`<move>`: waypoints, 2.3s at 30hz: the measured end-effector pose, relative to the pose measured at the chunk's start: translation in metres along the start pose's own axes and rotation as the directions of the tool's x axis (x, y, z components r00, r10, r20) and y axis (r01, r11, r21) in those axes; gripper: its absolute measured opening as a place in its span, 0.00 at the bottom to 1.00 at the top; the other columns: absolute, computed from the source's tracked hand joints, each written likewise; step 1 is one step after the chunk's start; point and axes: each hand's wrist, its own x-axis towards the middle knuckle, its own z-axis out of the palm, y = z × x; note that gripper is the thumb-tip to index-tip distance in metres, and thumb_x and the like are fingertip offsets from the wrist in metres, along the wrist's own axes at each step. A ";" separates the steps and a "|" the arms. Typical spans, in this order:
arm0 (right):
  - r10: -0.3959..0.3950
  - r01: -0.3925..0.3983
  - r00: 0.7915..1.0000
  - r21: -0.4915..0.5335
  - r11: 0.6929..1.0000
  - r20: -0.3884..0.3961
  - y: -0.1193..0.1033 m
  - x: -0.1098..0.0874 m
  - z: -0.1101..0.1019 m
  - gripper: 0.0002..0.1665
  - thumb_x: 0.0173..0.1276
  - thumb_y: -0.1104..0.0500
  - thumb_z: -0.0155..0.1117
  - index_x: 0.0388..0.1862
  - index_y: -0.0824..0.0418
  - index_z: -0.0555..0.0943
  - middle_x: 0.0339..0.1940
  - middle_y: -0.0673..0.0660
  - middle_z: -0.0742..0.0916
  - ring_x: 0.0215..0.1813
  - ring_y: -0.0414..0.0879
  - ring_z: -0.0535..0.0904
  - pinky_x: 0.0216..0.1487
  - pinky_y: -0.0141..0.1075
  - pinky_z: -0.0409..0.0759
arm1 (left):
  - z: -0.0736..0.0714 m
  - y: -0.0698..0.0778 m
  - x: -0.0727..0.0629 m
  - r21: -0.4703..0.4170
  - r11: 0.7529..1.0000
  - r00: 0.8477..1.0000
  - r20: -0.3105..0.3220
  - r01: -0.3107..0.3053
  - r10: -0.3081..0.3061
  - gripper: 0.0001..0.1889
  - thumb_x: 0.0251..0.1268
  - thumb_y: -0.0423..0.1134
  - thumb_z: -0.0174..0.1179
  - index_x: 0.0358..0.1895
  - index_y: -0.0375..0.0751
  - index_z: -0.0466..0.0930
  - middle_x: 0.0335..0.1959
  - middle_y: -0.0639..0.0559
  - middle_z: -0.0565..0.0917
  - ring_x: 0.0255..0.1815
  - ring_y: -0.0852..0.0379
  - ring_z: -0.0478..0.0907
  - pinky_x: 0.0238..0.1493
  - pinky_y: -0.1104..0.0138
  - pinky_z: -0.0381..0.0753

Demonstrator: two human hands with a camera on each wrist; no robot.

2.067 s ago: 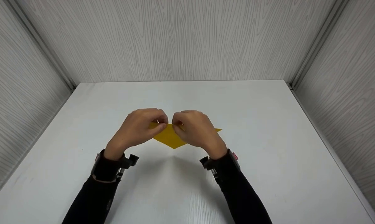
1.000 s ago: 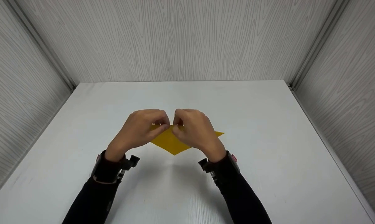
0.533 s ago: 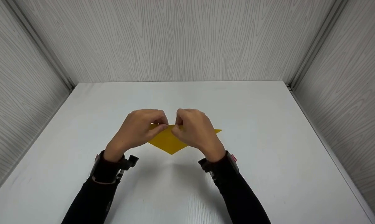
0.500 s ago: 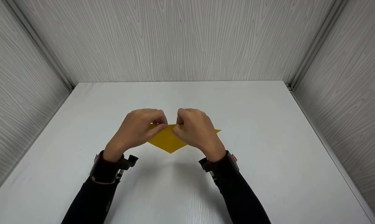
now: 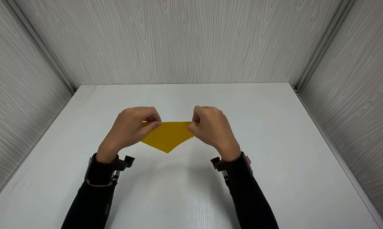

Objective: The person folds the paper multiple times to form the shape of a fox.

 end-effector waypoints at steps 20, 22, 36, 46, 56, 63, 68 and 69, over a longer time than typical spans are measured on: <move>0.020 -0.020 1.000 -0.032 0.999 -0.005 0.022 -0.002 -0.016 0.07 0.64 0.70 0.67 0.28 0.60 0.84 0.26 0.53 0.86 0.27 0.44 0.77 0.31 0.37 0.79 | -0.007 -0.007 -0.002 -0.023 0.999 0.999 0.014 0.049 -0.048 0.05 0.72 0.36 0.69 0.35 0.46 0.87 0.31 0.54 0.88 0.31 0.57 0.81 0.34 0.64 0.81; 0.031 -0.032 0.999 -0.052 0.998 -0.017 0.025 -0.003 -0.019 0.07 0.63 0.70 0.68 0.28 0.60 0.84 0.25 0.52 0.86 0.27 0.45 0.76 0.31 0.36 0.77 | -0.009 -0.009 -0.003 -0.018 0.998 0.998 0.003 0.061 -0.060 0.05 0.72 0.36 0.70 0.35 0.45 0.87 0.31 0.54 0.88 0.31 0.57 0.81 0.34 0.64 0.81; 0.094 -0.095 0.996 -0.059 0.994 -0.007 0.038 -0.005 -0.031 0.07 0.62 0.70 0.66 0.28 0.60 0.83 0.23 0.52 0.84 0.25 0.46 0.75 0.30 0.36 0.74 | -0.009 -0.010 -0.003 -0.032 0.997 0.997 0.020 0.075 -0.075 0.05 0.72 0.36 0.70 0.35 0.46 0.87 0.31 0.54 0.87 0.30 0.58 0.80 0.34 0.64 0.80; 0.059 -0.076 0.985 -0.097 0.992 -0.160 0.042 -0.011 -0.041 0.09 0.70 0.69 0.64 0.35 0.61 0.89 0.29 0.53 0.89 0.31 0.47 0.81 0.38 0.40 0.76 | -0.012 -0.013 -0.004 0.010 0.990 0.990 -0.001 0.143 -0.143 0.04 0.71 0.38 0.71 0.36 0.44 0.87 0.33 0.53 0.89 0.32 0.55 0.83 0.36 0.62 0.82; -0.233 0.223 0.965 -0.091 0.971 -0.121 -0.003 -0.002 -0.004 0.13 0.68 0.61 0.79 0.50 0.59 0.90 0.45 0.53 0.91 0.45 0.50 0.86 0.48 0.42 0.86 | 0.001 -0.001 -0.001 0.006 0.998 0.997 0.022 0.068 -0.068 0.04 0.71 0.36 0.70 0.35 0.47 0.87 0.31 0.55 0.88 0.31 0.58 0.82 0.34 0.65 0.81; -0.274 0.267 0.959 -0.096 0.959 -0.071 -0.011 -0.001 0.015 0.06 0.66 0.64 0.79 0.41 0.59 0.89 0.36 0.52 0.90 0.38 0.48 0.84 0.42 0.38 0.84 | 0.008 0.006 0.002 -0.003 1.000 1.000 0.028 0.010 -0.010 0.05 0.72 0.35 0.69 0.35 0.47 0.86 0.30 0.56 0.87 0.30 0.59 0.80 0.34 0.66 0.79; -0.278 0.274 0.960 -0.080 0.958 -0.044 -0.011 -0.002 0.018 0.03 0.68 0.66 0.76 0.37 0.59 0.89 0.33 0.52 0.89 0.35 0.45 0.83 0.40 0.36 0.84 | 0.011 0.007 0.002 0.008 1.000 1.000 0.025 -0.001 0.001 0.05 0.71 0.34 0.69 0.34 0.48 0.86 0.30 0.57 0.87 0.30 0.60 0.79 0.32 0.67 0.78; -0.277 0.274 0.960 -0.076 0.959 -0.039 -0.011 -0.002 0.019 0.03 0.69 0.66 0.76 0.36 0.59 0.89 0.33 0.52 0.89 0.35 0.45 0.83 0.40 0.36 0.84 | 0.012 0.007 0.002 0.008 1.000 1.000 0.026 -0.004 0.004 0.05 0.71 0.35 0.69 0.35 0.48 0.86 0.31 0.57 0.87 0.30 0.60 0.79 0.33 0.67 0.79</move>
